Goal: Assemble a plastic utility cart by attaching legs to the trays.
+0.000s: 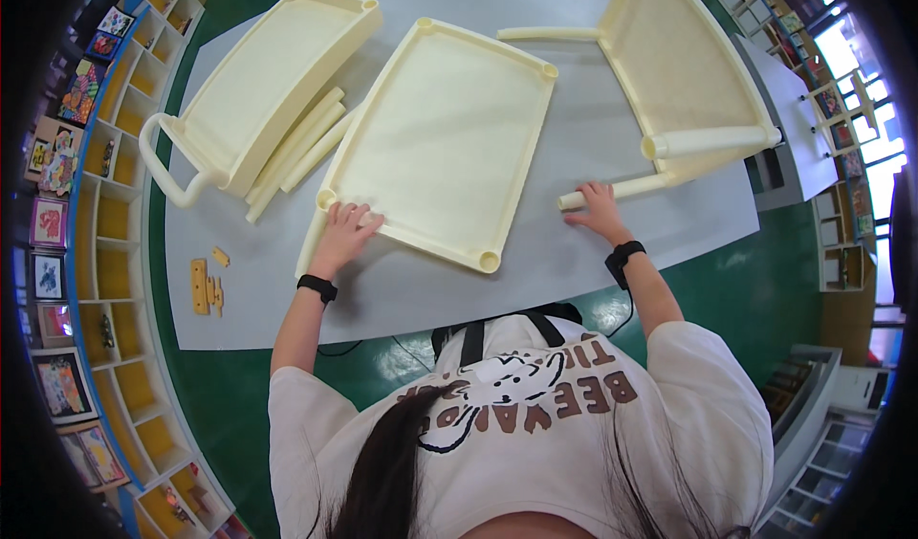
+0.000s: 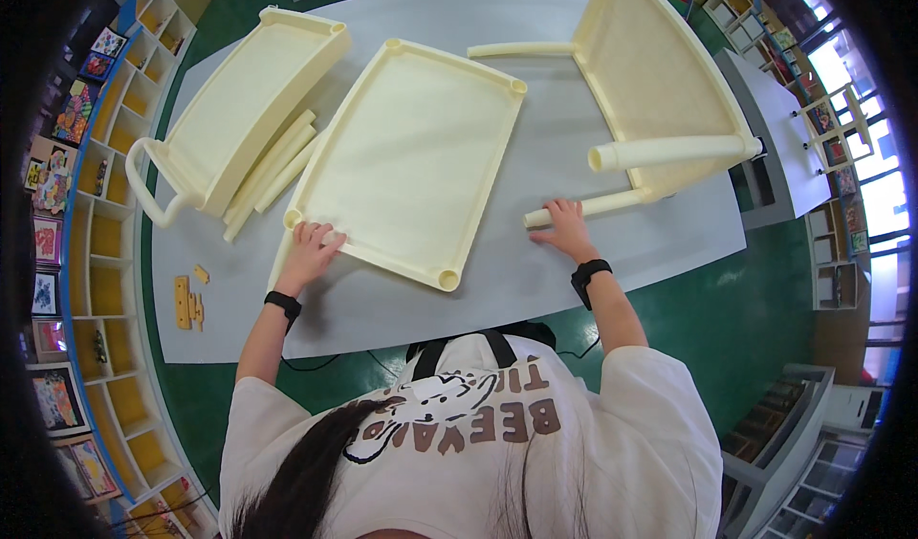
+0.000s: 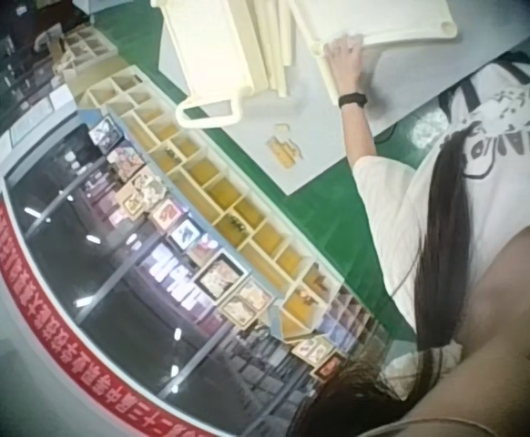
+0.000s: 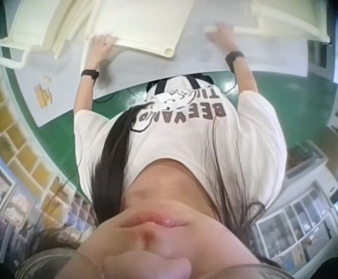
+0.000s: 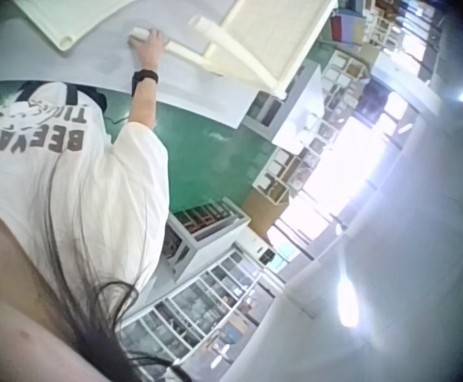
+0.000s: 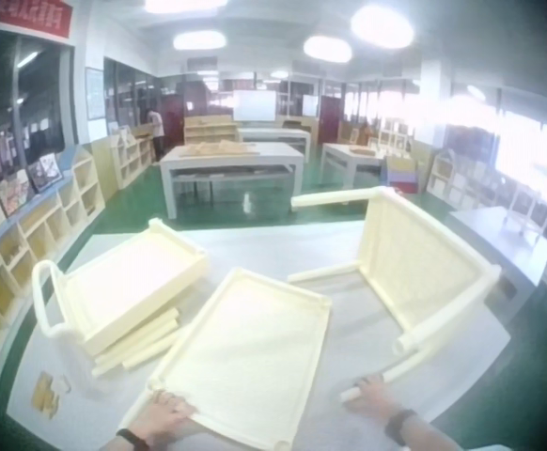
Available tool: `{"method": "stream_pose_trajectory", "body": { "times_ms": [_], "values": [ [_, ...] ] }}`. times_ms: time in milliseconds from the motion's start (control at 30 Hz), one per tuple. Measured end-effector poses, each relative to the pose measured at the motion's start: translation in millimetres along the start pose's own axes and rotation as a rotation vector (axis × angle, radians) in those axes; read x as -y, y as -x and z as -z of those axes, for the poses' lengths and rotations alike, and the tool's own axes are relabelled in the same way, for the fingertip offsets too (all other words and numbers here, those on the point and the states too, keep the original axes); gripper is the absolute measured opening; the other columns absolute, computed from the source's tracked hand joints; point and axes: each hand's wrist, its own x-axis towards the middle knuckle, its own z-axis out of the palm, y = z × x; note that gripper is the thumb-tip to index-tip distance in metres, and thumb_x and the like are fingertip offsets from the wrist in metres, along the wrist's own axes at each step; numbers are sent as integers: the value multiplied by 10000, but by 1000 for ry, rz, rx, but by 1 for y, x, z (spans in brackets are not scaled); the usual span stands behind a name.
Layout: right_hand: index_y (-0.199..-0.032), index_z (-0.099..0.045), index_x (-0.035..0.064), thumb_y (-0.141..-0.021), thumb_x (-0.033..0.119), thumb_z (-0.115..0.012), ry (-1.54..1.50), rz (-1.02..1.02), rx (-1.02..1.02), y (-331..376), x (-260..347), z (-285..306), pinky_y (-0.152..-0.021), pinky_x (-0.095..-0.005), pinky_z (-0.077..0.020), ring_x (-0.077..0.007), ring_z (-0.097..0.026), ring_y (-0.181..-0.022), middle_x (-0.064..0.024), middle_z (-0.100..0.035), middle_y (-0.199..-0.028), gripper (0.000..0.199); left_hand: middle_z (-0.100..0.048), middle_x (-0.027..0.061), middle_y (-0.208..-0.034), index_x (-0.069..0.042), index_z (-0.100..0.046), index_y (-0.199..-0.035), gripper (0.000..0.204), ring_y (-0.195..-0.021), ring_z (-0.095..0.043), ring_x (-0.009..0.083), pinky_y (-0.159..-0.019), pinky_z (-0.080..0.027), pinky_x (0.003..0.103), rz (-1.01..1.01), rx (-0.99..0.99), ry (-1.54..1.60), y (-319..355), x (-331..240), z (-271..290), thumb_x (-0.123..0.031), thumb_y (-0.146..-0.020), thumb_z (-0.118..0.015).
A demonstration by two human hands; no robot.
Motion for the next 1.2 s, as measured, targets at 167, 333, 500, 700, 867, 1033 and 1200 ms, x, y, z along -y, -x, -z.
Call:
{"method": "stream_pose_trajectory", "body": {
  "times_ms": [167, 333, 500, 700, 867, 1033, 1200],
  "values": [
    [-994, -470, 65, -550, 311, -713, -9, 20, -97, 10, 9, 1, -913, -413, -261, -282, -379, -1017, -104, -429, -1065, 562, -377, 61, -1163, -236, -434, -1160, 564, -1112, -326, 261, -967, -177, 464, 212, 8, -42, 15, 7, 3, -51, -642, -557],
    [-990, -465, 55, -576, 215, -710, -95, 82, -223, 23, 18, 20, -863, -386, -334, -289, -374, -1025, -106, -429, -1061, 506, -333, 92, -1227, -195, -432, -1168, 562, -1157, -276, 297, -975, -152, 491, 277, -4, 59, 14, 4, 19, -13, -643, -519],
    [-891, -512, 41, -622, 109, -671, -144, 92, -449, 40, 26, 54, -742, -328, -416, -272, -477, -884, -94, -507, -932, 320, -293, 133, -1258, -141, -439, -1160, 522, -1169, -236, 345, -971, -178, 484, 351, -20, 95, 11, -18, 37, -2, -658, -476],
    [-787, -540, 38, -637, 37, -646, -104, 227, -682, 43, 13, 111, -572, -313, -434, -241, -531, -670, -60, -547, -724, 184, -274, 150, -1257, -67, -415, -1161, 480, -1171, -232, 347, -954, -251, 417, 471, -124, 142, -9, -61, 63, 0, -691, -482],
    [-768, -525, 26, -619, 11, -660, -1, 376, -869, 57, -21, 176, -507, -282, -403, -218, -499, -575, -59, -520, -656, 201, -409, 147, -1147, -38, -433, -1135, 403, -1060, -395, 313, -879, -345, 353, 609, -297, 259, -50, -114, 111, -7, -735, -472],
    [-835, -499, 32, -589, 61, -712, 23, 294, -1260, 67, -88, 236, -527, -266, -377, -209, -479, -629, -71, -499, -718, 327, -494, 153, -1033, 4, -478, -1041, 341, -942, -494, 267, -783, -412, 318, 553, -478, 270, -127, -180, 164, 32, -704, -515],
    [-1026, -469, 80, -571, 375, -717, 332, 248, -1111, 55, -112, 299, -821, -361, -260, -233, -429, -894, -64, -464, -922, 596, -488, 140, -1040, -5, -476, -1060, 425, -953, -477, 272, -817, -384, 331, 488, -455, 328, -225, -247, 202, -1, -648, -581]
  ]
}}
